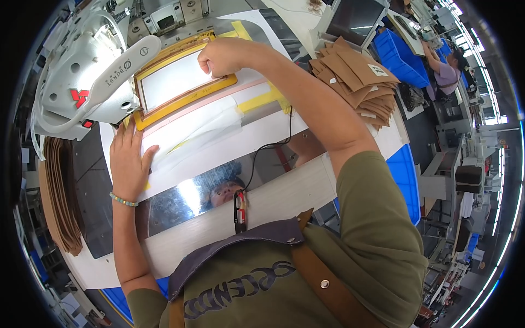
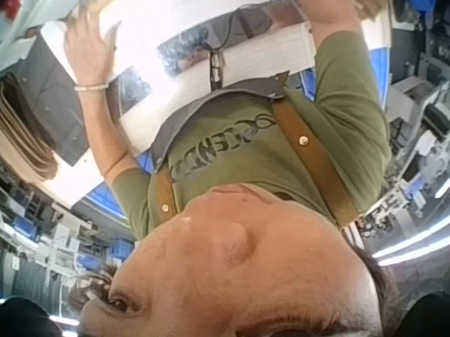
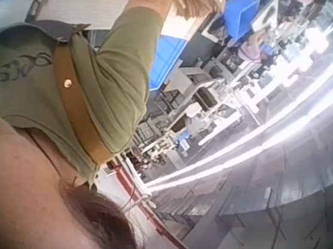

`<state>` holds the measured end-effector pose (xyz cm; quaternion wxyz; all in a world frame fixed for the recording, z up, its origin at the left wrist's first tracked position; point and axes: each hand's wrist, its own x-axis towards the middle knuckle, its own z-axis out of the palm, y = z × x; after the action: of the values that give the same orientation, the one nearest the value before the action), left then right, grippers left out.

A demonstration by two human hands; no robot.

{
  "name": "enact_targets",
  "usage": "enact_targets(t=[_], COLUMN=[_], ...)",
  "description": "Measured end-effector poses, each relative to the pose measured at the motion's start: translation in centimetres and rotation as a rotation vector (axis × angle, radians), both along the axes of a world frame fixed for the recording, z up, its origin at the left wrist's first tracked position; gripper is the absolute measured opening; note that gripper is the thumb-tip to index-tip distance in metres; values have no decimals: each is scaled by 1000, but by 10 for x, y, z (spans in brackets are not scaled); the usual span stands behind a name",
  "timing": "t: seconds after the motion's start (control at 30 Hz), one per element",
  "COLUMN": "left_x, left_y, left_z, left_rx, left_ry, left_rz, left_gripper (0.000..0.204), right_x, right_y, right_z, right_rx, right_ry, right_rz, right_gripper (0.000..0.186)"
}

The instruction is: Sewing a small rectangular label onto a piece of leather material using an industrial sewing machine.

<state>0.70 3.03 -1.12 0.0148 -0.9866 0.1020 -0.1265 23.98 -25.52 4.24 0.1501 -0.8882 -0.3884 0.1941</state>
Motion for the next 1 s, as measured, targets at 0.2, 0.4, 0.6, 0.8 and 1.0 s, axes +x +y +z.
enact_targets(t=[0.2,0.4,0.6,0.8,1.0], left_x=[1,1,0,-1,0], left_y=[1,0,0,3,5], left_z=[-2,-3,-1,-8,-12], left_rx=[-31,-27,-21,-53,-84], left_ry=[-34,-31,-1,7,9], left_rz=[-9,-3,10,17,27], left_gripper=[70,70,65,61,59], right_x=[2,0,-1,-2,-6], right_y=[2,1,13,15,16], right_z=[1,3,10,4,-8], right_rx=[-26,-11,-205,-250,-372], right_ry=[10,-4,-87,-127,-544], right_rz=[3,25,40,169,200], right_gripper=[16,11,7,18,17])
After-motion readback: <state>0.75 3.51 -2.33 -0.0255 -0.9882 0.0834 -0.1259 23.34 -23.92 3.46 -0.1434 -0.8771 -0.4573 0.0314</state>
